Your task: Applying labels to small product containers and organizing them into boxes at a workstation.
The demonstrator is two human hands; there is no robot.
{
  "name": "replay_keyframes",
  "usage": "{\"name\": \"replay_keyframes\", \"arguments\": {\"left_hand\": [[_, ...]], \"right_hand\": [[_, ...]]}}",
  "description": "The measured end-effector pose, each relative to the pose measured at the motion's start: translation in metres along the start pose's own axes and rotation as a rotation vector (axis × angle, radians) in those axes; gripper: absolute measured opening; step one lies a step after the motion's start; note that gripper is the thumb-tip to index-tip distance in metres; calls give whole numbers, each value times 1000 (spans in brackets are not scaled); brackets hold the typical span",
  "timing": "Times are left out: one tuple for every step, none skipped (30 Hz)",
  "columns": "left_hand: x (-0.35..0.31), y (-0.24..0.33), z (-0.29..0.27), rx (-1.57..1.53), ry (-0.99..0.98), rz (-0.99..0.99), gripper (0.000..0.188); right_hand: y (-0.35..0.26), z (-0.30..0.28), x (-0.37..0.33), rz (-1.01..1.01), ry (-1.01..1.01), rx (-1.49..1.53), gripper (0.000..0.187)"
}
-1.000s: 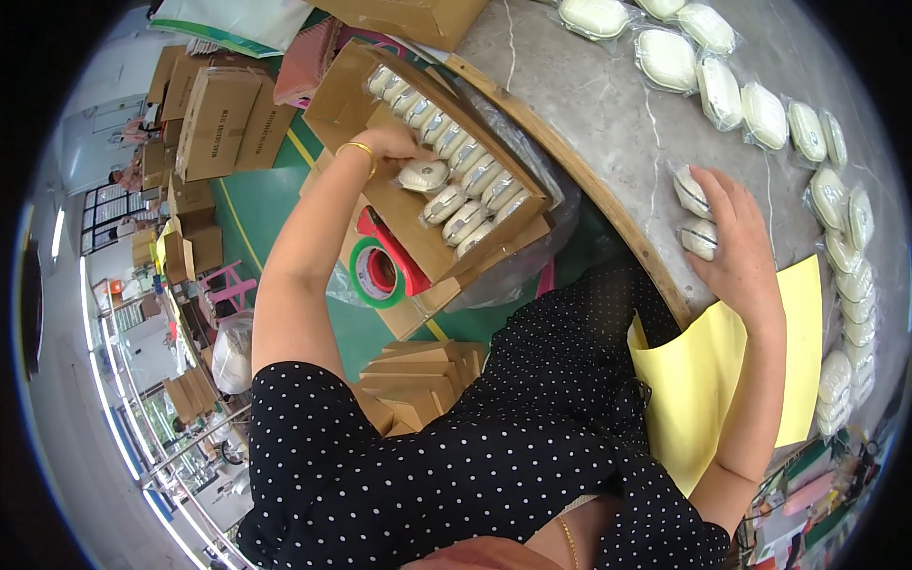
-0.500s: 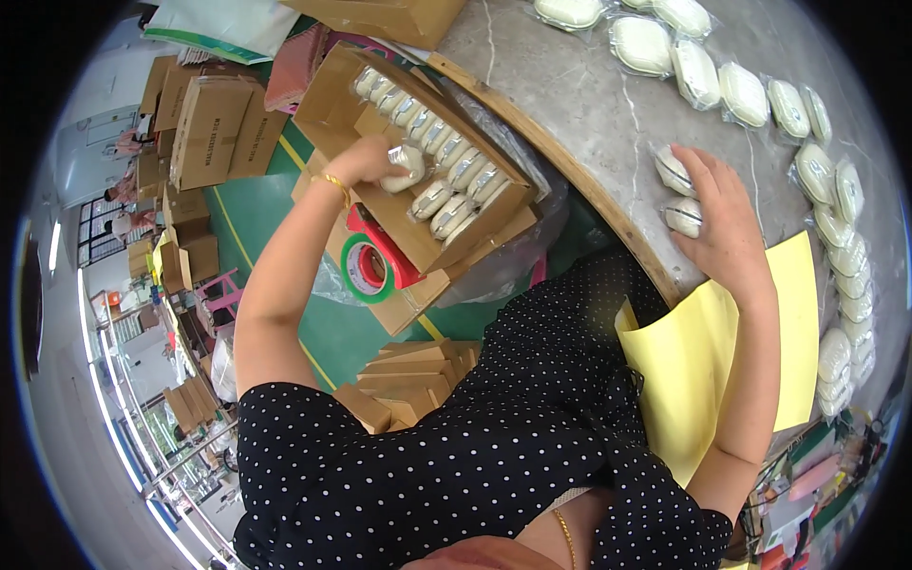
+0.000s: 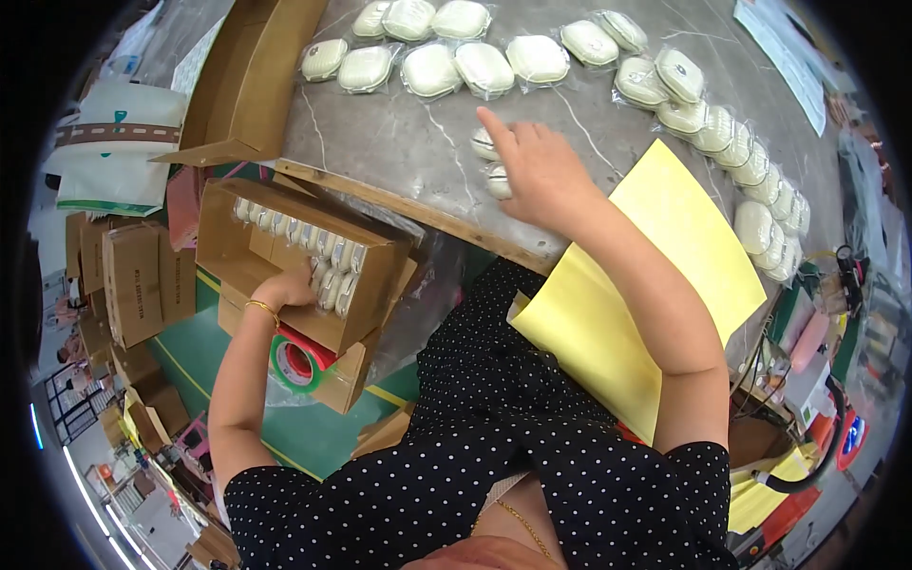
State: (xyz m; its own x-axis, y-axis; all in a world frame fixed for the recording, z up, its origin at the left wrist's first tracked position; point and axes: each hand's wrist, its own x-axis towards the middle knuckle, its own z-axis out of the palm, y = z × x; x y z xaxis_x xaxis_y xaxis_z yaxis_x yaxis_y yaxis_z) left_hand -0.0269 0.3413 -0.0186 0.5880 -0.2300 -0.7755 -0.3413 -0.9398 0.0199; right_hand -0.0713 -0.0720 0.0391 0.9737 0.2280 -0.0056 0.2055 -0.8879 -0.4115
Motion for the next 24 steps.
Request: {"name": "replay_keyframes", "arguments": {"left_hand": [[-6,10,-14,6,9,3,21],[-17,33,-40,28,123,-67,22],[-28,59,-66,47,236,-131,23],[-46,87,-92,-244,253,-29,27],[-61,113,-107,-536,264,68,32],[-69,133,-107,-870,131,240,36],[-74,152,-105,-1199,-10,419,40],[-72,178,-102,-1350,-136,499,48],[-65,199,-89,-1525,-222,421,51],[-54,216,-79,-1530,-194,393,59],[-35,226,-70,-1510,-148,443,61],[-22,230,-71,-1510,-144,448,61],[-12,232,-74,-1486,-73,437,59],[1,233,-77,-1461,-2,423,58],[23,226,-76,-1458,0,425,58],[50,214,-73,-1145,134,418,55],[62,207,-72,-827,258,404,52],[62,209,-74,-822,257,407,52],[61,213,-79,-963,300,449,49],[59,216,-85,-1104,343,490,46],[55,218,-94,-1190,272,457,43],[51,218,-102,-1184,271,463,43],[47,218,-109,-1245,158,440,43],[45,215,-111,-1305,45,410,43]], "right_hand": [[-3,0,3,33,-31,-44,85],[-5,1,5,75,-66,-92,84],[-3,0,7,92,-63,-103,84],[2,-2,11,155,-91,-71,82],[6,-6,13,211,-119,-37,81],[3,-14,17,204,-115,-38,81],[-2,-23,22,299,-176,-62,78],[-5,-28,27,401,-236,-89,75],[-11,-27,30,386,-231,-91,75],[-17,-27,29,414,-217,-68,69],[-20,-26,27,449,-204,-45,66],[-17,-26,24,447,-200,-49,66],[-11,-26,18,435,-164,112,63],[-5,-25,12,419,-127,274,62],[2,-23,8,419,-124,274,62],[10,-18,4,393,-112,352,60],[17,-12,1,368,-98,429,57],[26,-1,-2,370,-93,431,57],[34,11,-3,368,-42,440,55],[41,21,-4,365,9,448,54],[43,26,-5,368,16,450,54],[44,31,-6,405,12,563,52],[46,34,-7,441,8,676,50],[41,30,-7,441,12,679,50]]}}
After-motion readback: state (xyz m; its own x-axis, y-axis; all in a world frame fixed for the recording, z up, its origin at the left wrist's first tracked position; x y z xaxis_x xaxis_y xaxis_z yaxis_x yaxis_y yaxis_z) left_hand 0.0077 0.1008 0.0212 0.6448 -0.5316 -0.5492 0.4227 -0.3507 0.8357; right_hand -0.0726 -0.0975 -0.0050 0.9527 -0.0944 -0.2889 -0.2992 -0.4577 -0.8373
